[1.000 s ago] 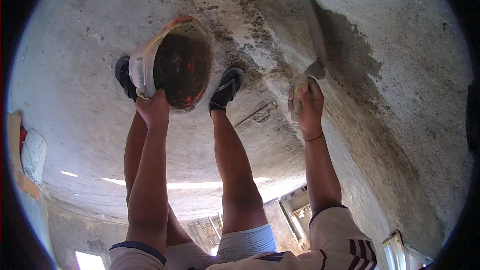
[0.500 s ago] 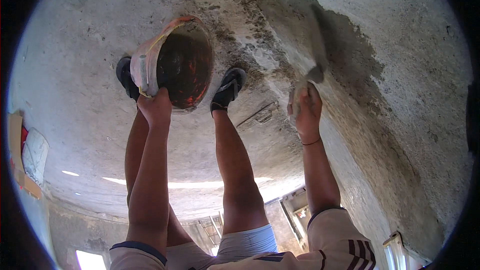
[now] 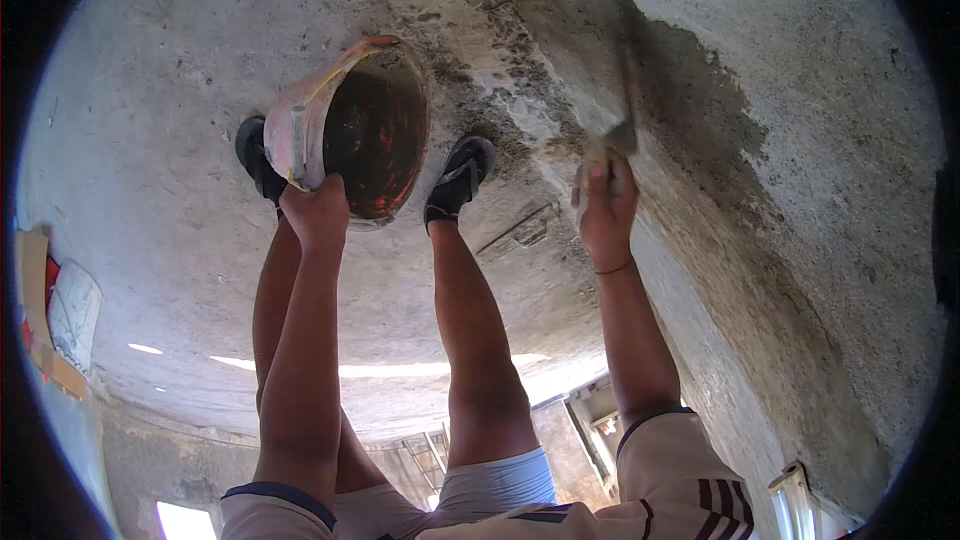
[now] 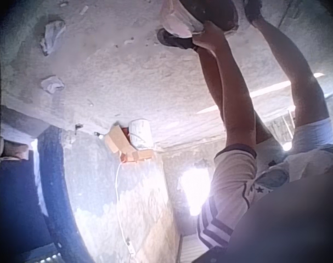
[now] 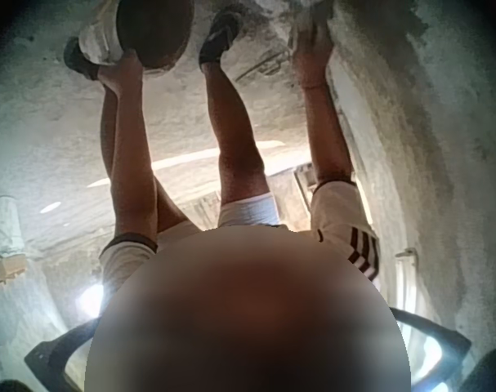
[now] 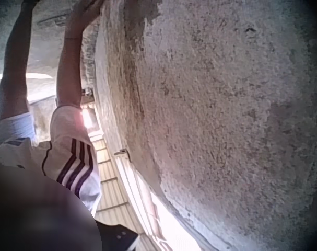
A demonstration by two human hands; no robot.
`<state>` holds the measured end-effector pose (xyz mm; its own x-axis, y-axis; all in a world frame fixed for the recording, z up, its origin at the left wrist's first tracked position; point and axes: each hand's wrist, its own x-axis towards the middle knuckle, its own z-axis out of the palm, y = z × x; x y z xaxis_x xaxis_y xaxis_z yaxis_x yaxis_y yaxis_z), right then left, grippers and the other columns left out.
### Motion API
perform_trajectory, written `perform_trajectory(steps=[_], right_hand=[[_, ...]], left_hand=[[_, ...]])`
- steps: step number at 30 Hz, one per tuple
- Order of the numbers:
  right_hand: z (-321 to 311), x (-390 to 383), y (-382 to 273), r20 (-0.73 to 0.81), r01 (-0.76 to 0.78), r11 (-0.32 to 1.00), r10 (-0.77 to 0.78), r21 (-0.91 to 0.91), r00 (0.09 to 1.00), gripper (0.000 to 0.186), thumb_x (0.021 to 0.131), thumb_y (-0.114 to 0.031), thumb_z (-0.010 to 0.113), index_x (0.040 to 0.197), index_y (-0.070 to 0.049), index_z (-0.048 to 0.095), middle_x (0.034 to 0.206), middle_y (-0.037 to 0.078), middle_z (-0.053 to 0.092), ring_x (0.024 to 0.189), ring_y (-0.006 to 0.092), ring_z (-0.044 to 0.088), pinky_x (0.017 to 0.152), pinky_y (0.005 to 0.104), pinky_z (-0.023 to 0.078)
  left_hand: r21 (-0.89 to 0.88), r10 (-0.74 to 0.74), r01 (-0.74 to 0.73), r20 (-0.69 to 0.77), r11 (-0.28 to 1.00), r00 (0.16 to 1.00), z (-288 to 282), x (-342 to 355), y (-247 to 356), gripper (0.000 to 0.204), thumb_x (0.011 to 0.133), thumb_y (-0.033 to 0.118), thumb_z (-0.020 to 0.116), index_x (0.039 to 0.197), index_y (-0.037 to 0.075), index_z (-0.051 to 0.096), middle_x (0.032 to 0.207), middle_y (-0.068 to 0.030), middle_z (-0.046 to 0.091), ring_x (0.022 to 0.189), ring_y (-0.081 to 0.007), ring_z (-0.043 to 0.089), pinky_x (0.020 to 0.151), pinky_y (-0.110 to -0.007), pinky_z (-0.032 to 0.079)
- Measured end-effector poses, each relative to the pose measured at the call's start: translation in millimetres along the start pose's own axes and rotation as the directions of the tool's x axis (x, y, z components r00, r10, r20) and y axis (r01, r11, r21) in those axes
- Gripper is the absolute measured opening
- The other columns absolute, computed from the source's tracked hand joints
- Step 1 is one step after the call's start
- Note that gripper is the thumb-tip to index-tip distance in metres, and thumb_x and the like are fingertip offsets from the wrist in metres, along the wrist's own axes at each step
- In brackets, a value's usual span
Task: The person mixes mortar in a bucket using a trowel and applies the mortar onto the wall with the trowel.
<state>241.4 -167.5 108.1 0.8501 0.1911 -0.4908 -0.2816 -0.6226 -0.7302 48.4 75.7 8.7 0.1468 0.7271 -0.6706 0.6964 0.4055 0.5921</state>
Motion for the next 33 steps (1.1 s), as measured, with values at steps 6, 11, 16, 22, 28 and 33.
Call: perform_trajectory(steps=[6, 11, 16, 22, 28, 33], right_hand=[[1.2, 26.6, 24.6, 0.028, -0.097, 0.952, 0.11, -0.29, 0.994, 0.036, 0.09, -0.032, 0.053, 0.106, 0.001, 0.053, 0.067, 0.004, 0.054, 0.053, 0.0102, 0.047, 0.05, 0.0285, 0.041], [4.2, 17.2, -13.6, -0.076, -0.032, 0.939, 0.007, -0.343, 0.997, 0.032, 0.089, -0.029, 0.055, 0.102, 0.0, 0.054, 0.069, 0.009, 0.057, 0.058, 0.0137, 0.051, 0.055, 0.0318, 0.043], [8.7, 14.0, -11.3, -0.047, 0.13, 0.969, -0.142, -0.208, 0.989, 0.026, 0.091, -0.019, 0.052, 0.109, 0.0, 0.05, 0.069, 0.0, 0.051, 0.054, 0.0054, 0.043, 0.047, 0.0229, 0.037], [6.1, 38.1, 28.3, 0.133, 0.082, 0.913, -0.03, -0.4, 0.991, 0.021, 0.09, -0.019, 0.054, 0.098, 0.0, 0.052, 0.07, 0.003, 0.054, 0.054, 0.0079, 0.049, 0.048, 0.0263, 0.039], [17.1, 24.8, -2.3, -0.042, -0.212, 0.953, 0.207, -0.218, 0.977, 0.03, 0.087, -0.025, 0.058, 0.102, 0.0, 0.054, 0.086, 0.017, 0.06, 0.075, 0.0249, 0.059, 0.064, 0.0385, 0.046], [23.5, 40.7, -2.1, 0.03, 0.063, 0.922, -0.056, -0.382, 0.998, 0.033, 0.088, -0.03, 0.056, 0.104, -0.001, 0.055, 0.074, 0.012, 0.061, 0.067, 0.0247, 0.059, 0.061, 0.039, 0.046]], left_hand=[[0.011, 0.049, -0.049, -0.004, 0.999, 0.999, 2.9, 2.6, -4.2, 0.023, 0.064, 0.009, 0.058, 0.072, -0.012, 0.054, 0.064, -0.0088, 0.057, 0.059, -0.0134, 0.051, 0.056, -0.032, 0.043], [0.064, 0.017, -0.016, -0.008, 0.998, 1.0, -1.3, -3.5, 11.3, 0.022, 0.064, 0.009, 0.058, 0.069, -0.012, 0.053, 0.061, -0.0078, 0.056, 0.058, -0.012, 0.05, 0.055, -0.032, 0.042], [0.067, 0.028, -0.028, -0.003, 0.997, 1.0, 0.3, 6.0, -4.1, 0.021, 0.064, 0.009, 0.058, 0.068, -0.011, 0.053, 0.06, -0.0064, 0.055, 0.057, -0.0115, 0.049, 0.054, -0.031, 0.042], [0.046, 0.024, -0.023, -0.013, 0.999, 1.0, 4.2, -2.1, 17.0, 0.017, 0.065, 0.007, 0.058, 0.069, -0.01, 0.054, 0.061, -0.0036, 0.054, 0.056, -0.0112, 0.048, 0.053, -0.031, 0.042], [0.001, -0.021, 0.021, 0.022, 1.0, 1.0, -1.4, 2.5, 8.9, 0.017, 0.064, 0.007, 0.058, 0.068, -0.009, 0.052, 0.06, -0.0028, 0.052, 0.054, -0.0106, 0.046, 0.05, -0.029, 0.04], [0.012, -0.016, 0.016, 0.01, 1.0, 1.0, 2.0, -0.2, 15.4, 0.018, 0.064, 0.007, 0.057, 0.07, -0.009, 0.053, 0.06, -0.0044, 0.052, 0.053, -0.0114, 0.046, 0.05, -0.031, 0.04]])
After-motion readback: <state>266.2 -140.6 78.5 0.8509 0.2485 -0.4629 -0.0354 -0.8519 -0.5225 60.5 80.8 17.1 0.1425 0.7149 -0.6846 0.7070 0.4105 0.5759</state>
